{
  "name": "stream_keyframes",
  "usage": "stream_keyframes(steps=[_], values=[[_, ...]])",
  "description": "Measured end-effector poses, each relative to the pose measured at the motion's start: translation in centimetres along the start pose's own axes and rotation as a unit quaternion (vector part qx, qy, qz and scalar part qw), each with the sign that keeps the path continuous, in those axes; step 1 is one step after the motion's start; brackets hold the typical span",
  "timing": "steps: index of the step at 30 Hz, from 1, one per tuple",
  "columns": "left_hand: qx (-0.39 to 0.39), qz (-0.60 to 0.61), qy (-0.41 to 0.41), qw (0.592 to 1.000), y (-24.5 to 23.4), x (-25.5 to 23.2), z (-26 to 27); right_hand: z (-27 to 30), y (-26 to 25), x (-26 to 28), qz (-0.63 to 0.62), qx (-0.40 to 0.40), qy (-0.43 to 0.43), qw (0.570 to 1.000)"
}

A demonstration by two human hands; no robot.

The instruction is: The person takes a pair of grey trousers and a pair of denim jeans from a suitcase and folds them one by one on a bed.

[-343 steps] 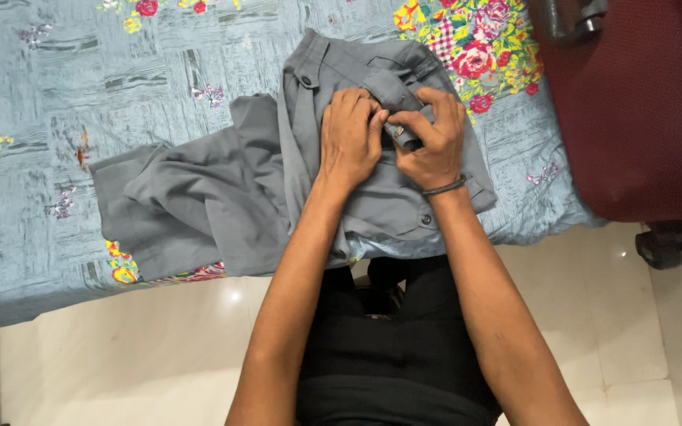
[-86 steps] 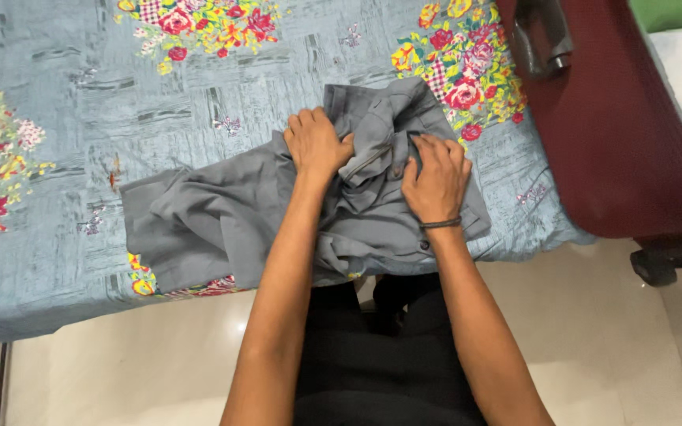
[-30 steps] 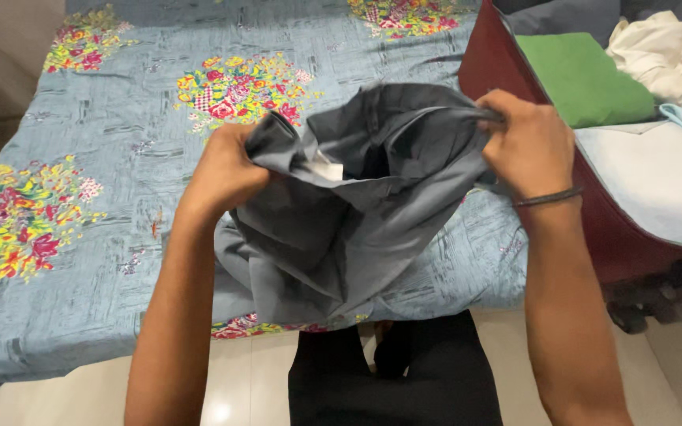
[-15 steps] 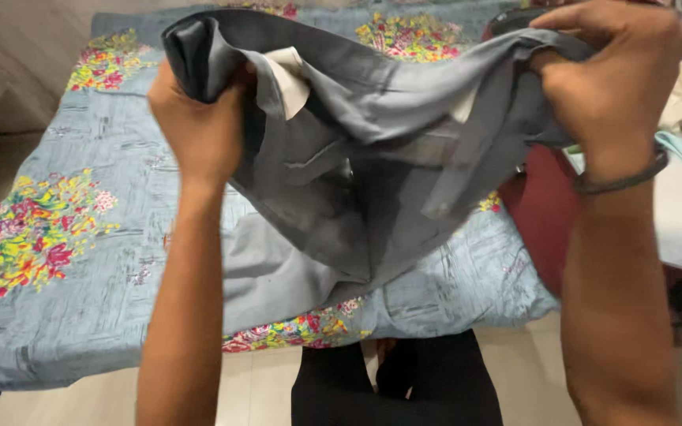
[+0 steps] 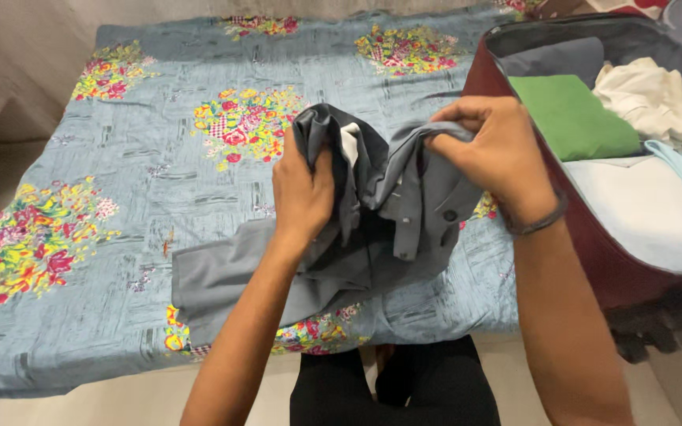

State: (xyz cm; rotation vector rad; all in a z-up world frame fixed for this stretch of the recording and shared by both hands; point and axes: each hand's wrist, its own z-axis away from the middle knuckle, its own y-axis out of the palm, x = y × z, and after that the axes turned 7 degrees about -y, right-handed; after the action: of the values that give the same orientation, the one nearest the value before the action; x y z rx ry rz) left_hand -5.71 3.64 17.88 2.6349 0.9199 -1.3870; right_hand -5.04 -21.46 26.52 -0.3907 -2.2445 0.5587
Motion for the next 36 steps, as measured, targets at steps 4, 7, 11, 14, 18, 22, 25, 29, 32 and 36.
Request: stream_keyframes(steps=[4, 7, 11, 14, 18, 22, 25, 29, 32, 36], values=[[0.023, -0.012, -0.034, 0.999, 0.0, -1.0, 0.1, 0.0, 0.7, 0.6, 0.012, 0.019, -0.003, 1.0], [0.073, 0.001, -0.057, 0.996, 0.3, -1.8, 0.6, -0.2, 1.4, 0.5, -0.001, 0.023, 0.022, 1.0], [0.135, 0.086, 0.089, 0.983, 0.2, -3.8, 1.4, -0.6, 2.3, 0.8, -0.055, 0.037, -0.003, 0.998], [0.145, 0.079, 0.119, 0.979, 0.3, -5.7, 0.9, -0.7, 2.0, 2.1, -0.102, 0.062, -0.053, 0.991], [0.094, 0.119, 0.004, 0.988, 0.3, -7.0, -0.5, 0.2, -0.9, 4.7, -0.263, 0.124, -0.097, 0.952], [-0.01, 0.23, 0.063, 0.971, -0.2, -7.6, -2.1, 1.5, -1.0, 3.7, -0.307, 0.03, -0.164, 0.937], [-0.034, 0.302, 0.087, 0.949, 0.1, -8.1, -3.7, 2.5, 1.3, -1.2, -0.404, 0.06, -0.143, 0.901], [0.0, 0.462, 0.082, 0.883, 2.6, -10.1, -5.6, 7.0, 7.8, -9.4, -0.262, 0.171, 0.096, 0.945], [0.044, 0.544, 0.045, 0.837, 4.6, -11.2, -6.0, 11.3, 13.7, -12.8, -0.37, 0.236, 0.128, 0.889], [0.077, 0.685, -0.095, 0.718, 4.9, -10.2, -8.5, 14.2, 15.8, -12.5, -0.502, 0.195, 0.11, 0.836]])
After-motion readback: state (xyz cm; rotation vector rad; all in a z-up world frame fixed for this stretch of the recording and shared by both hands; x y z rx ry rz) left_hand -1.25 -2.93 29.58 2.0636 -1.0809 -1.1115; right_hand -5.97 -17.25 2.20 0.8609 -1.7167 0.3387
